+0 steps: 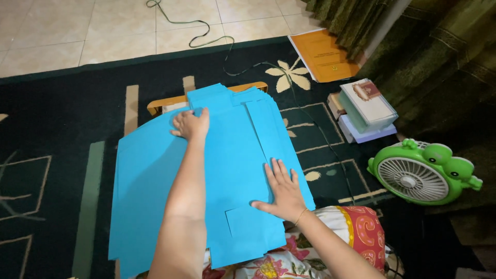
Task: The person sits on the floor and folds a stack of blue folders by hand. They repeatedly pick up a folder, fold the top flap down, and smooth the crease before placing it back on the pile.
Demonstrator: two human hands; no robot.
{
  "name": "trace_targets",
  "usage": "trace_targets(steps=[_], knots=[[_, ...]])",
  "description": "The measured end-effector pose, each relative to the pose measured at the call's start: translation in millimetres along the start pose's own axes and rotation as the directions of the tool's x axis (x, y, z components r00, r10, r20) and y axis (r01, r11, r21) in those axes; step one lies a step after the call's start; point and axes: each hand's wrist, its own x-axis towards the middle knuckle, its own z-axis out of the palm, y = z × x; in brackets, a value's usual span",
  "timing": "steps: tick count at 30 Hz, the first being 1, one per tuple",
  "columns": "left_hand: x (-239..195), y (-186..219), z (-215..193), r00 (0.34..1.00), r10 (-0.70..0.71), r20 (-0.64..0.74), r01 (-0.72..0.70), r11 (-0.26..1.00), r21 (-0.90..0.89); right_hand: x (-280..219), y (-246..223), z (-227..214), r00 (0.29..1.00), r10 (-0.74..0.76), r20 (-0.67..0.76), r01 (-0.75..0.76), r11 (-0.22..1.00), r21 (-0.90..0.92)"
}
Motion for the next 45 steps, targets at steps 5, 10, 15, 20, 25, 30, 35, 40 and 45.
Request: trace_targets(steps=[5,10,15,20,25,30,35,40,45], knots=[[-9.6,24.3,-34.6,0.991,-0.125,0.053,0.13,0.985,-0.112,0.3,0.4,0.3,1.0,0.0,-0.004,0.0,1.0,0.02],[-14.8,30.7,-26.1,0.989,-0.104,0.107,0.088,0.985,0.147,0.7,0.4,1.5,1.0,-0.001,-0.018,0.001,1.0,0.017],[-67.5,53.8,-20.5,0.979,0.19,0.076,-0.199,0.809,0.553,0.2,1.6,3.1,0.999,-0.006,-0.04,0.007,1.0,0.02],[-75.4,30.4,25.0,0.775,0.535,0.337,-0.629,0.706,0.324,0.8,1.7,2.5,0.999,-0.003,-0.036,0.003,1.0,0.018],[-59.8,14.3,8.7,0.562,0.638,0.527,-0.822,0.504,0.266,1.4,1.0,3.3,0.999,-0.004,-0.033,0.004,1.0,0.007],[-29.0,-18.3,11.0,0.883,0.402,0.243,-0.469,0.78,0.414,-0.4,-1.3,0.8,0.999,0.018,-0.033,-0.017,0.999,0.036],[-61.3,3.1,9.5,0.745,0.536,0.397,-0.665,0.642,0.383,-0.5,-2.4,-1.2,0.999,0.021,-0.029,-0.02,0.999,0.03],[-48.0,-7.7,7.2,0.624,0.645,0.442,-0.782,0.508,0.362,-1.3,-1.8,-1.6,0.999,0.02,-0.031,-0.019,0.999,0.042],[-49.5,-36.8,5.6,0.955,0.262,0.137,-0.296,0.84,0.455,-0.8,1.5,3.4,0.996,0.0,-0.084,0.002,1.0,0.031]])
